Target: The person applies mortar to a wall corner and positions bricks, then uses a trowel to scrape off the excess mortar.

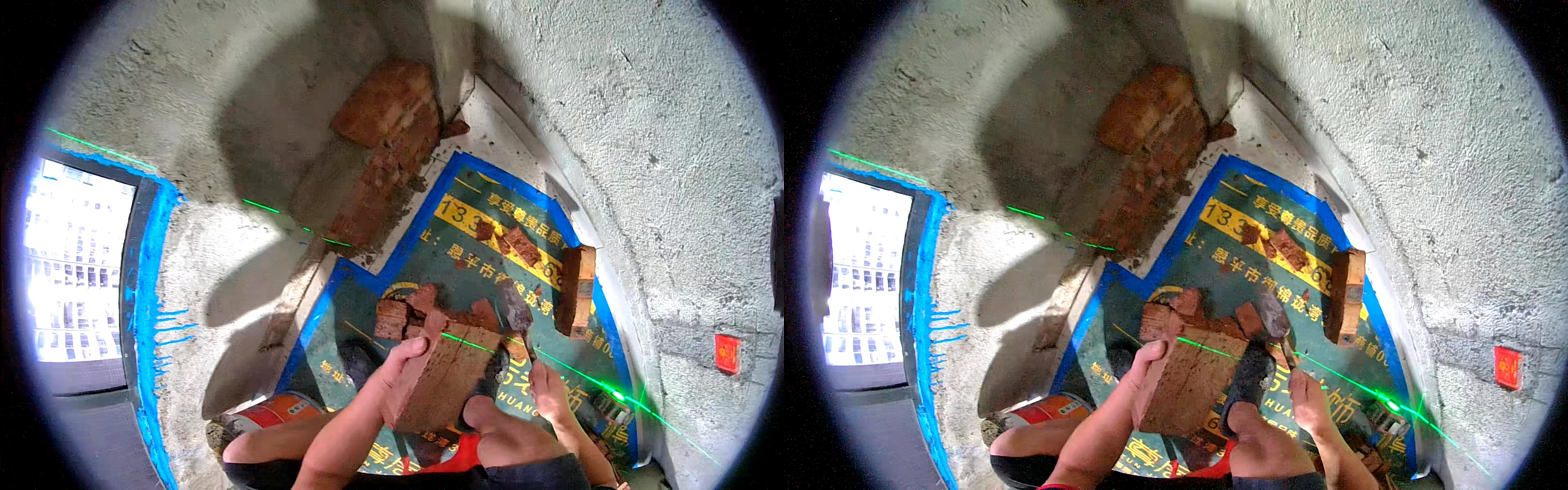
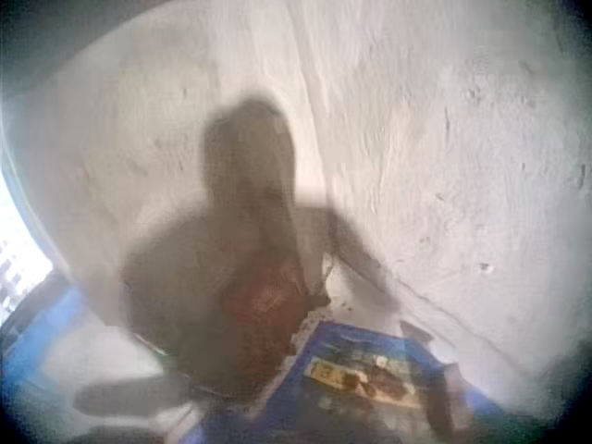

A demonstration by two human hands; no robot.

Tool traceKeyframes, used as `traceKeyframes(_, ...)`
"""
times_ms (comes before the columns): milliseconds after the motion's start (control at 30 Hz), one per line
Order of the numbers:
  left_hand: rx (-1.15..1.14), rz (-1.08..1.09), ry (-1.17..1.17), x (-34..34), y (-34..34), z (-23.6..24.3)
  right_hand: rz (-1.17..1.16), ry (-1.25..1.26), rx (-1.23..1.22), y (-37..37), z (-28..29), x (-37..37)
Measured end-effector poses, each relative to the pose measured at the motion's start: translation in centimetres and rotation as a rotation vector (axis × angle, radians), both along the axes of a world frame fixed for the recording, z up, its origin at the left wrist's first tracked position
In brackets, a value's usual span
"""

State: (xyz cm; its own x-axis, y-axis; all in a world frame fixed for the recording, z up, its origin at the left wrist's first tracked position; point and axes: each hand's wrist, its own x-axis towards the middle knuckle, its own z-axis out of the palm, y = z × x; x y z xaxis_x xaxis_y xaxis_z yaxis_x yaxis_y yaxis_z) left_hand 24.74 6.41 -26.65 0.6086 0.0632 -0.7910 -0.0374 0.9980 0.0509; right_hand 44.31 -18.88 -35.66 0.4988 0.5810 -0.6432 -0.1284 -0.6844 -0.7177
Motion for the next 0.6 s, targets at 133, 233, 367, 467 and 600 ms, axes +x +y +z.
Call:
traceKeyframes(133, 0.33, -0.377, 0.033, 0.6, 1.0, -4.0, 0.186, -0.152, 0.063, 1.0, 3.8, 1.9)
traceKeyframes(233, 0.671, -0.622, 0.136, 0.0, 1.4, -7.4, 0.371, -0.189, 0.068, 3.0, 6.5, 2.7)
traceKeyframes(367, 0.699, -0.669, 0.256, -1.4, 1.4, -9.4, 0.324, -0.134, 0.44, 4.5, 9.8, 4.0)
traceKeyframes(467, 0.612, -0.645, 0.217, 0.1, 1.8, -7.4, 0.509, -0.454, 0.452, 2.8, 4.3, 2.8)
traceKeyframes(600, 0.596, -0.578, 0.221, -1.2, 1.4, -8.3, 0.521, -0.367, 0.099, 3.8, 1.6, 1.0)
